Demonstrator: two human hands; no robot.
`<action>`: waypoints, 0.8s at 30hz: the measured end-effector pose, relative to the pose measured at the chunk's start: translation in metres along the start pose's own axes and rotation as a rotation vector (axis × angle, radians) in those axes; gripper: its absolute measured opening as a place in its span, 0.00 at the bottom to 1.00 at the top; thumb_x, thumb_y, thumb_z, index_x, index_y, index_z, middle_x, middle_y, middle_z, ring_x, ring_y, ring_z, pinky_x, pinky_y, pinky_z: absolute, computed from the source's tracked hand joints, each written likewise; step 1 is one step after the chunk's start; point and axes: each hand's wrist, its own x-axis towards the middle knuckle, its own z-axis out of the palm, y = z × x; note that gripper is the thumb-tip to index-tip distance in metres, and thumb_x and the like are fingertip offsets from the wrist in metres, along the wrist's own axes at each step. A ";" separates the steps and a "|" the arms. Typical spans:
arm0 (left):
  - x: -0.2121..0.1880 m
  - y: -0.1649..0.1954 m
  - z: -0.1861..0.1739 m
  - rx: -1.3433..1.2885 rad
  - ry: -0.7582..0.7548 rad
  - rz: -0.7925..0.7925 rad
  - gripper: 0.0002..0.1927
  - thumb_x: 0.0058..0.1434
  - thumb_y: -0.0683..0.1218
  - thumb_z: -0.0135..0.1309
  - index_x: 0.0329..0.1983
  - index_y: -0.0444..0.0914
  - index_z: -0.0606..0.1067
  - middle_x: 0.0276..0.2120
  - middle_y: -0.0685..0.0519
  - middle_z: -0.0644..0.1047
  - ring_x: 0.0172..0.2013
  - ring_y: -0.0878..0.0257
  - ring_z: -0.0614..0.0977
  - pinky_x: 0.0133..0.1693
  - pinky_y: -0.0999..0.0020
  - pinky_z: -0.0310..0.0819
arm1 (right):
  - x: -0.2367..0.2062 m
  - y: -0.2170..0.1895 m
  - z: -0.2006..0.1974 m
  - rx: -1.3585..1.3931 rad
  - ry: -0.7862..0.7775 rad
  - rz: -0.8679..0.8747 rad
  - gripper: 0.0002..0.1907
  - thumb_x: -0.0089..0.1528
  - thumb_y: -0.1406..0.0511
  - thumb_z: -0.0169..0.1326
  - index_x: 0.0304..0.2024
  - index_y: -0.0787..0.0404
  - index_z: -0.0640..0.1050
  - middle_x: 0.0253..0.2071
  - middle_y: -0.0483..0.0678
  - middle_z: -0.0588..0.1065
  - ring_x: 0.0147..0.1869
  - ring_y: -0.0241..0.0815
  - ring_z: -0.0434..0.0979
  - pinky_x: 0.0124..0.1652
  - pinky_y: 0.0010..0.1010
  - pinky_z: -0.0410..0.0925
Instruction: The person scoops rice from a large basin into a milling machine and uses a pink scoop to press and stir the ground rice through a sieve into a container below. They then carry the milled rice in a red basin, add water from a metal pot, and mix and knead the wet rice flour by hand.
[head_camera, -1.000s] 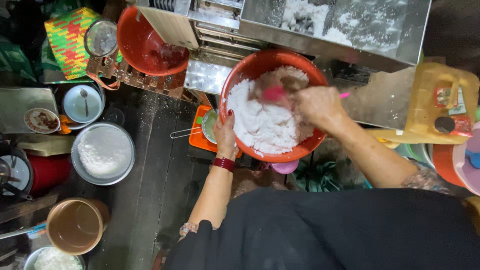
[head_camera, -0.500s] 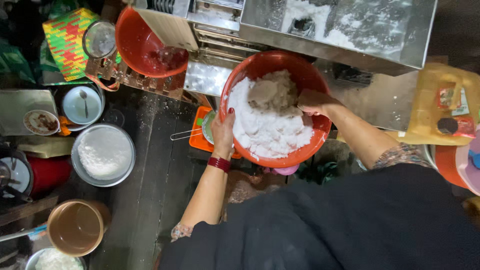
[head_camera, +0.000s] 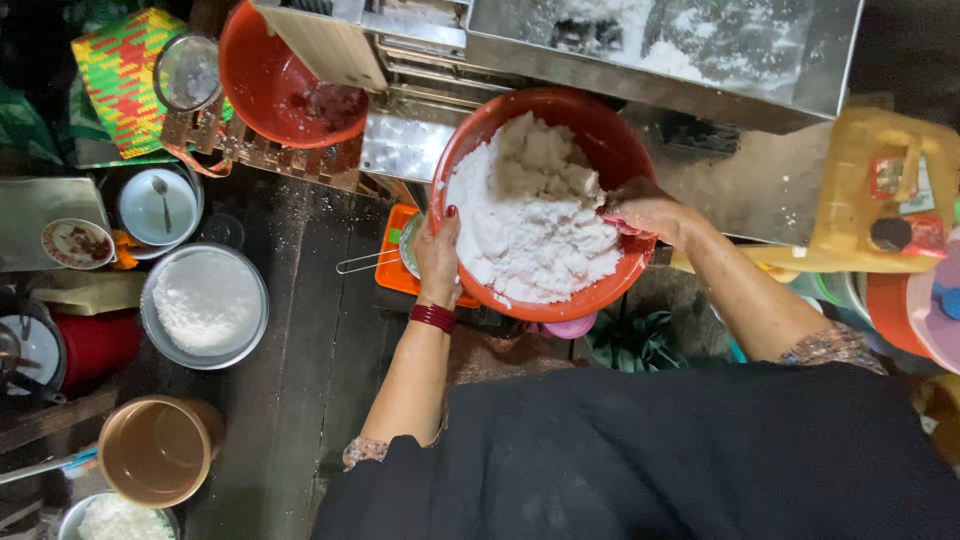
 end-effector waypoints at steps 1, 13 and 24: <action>-0.001 -0.003 -0.001 0.022 0.014 -0.015 0.16 0.65 0.39 0.53 0.56 0.32 0.77 0.39 0.58 0.79 0.36 0.71 0.76 0.39 0.75 0.71 | -0.004 0.001 0.000 -0.021 0.030 0.011 0.12 0.60 0.67 0.57 0.22 0.61 0.70 0.17 0.42 0.64 0.19 0.33 0.59 0.19 0.30 0.53; -0.010 -0.013 0.004 -0.069 0.059 -0.068 0.16 0.66 0.41 0.54 0.56 0.31 0.76 0.43 0.53 0.79 0.41 0.65 0.79 0.45 0.69 0.74 | -0.058 -0.011 -0.033 -0.157 -0.062 -0.467 0.13 0.62 0.62 0.53 0.45 0.63 0.80 0.30 0.39 0.76 0.32 0.26 0.70 0.30 0.25 0.64; -0.014 -0.015 0.009 -0.098 0.038 -0.032 0.17 0.65 0.40 0.53 0.56 0.30 0.76 0.44 0.52 0.80 0.42 0.66 0.79 0.45 0.70 0.75 | -0.144 -0.123 -0.037 0.095 -0.026 0.003 0.13 0.63 0.64 0.56 0.47 0.61 0.84 0.21 0.42 0.75 0.18 0.27 0.66 0.17 0.23 0.58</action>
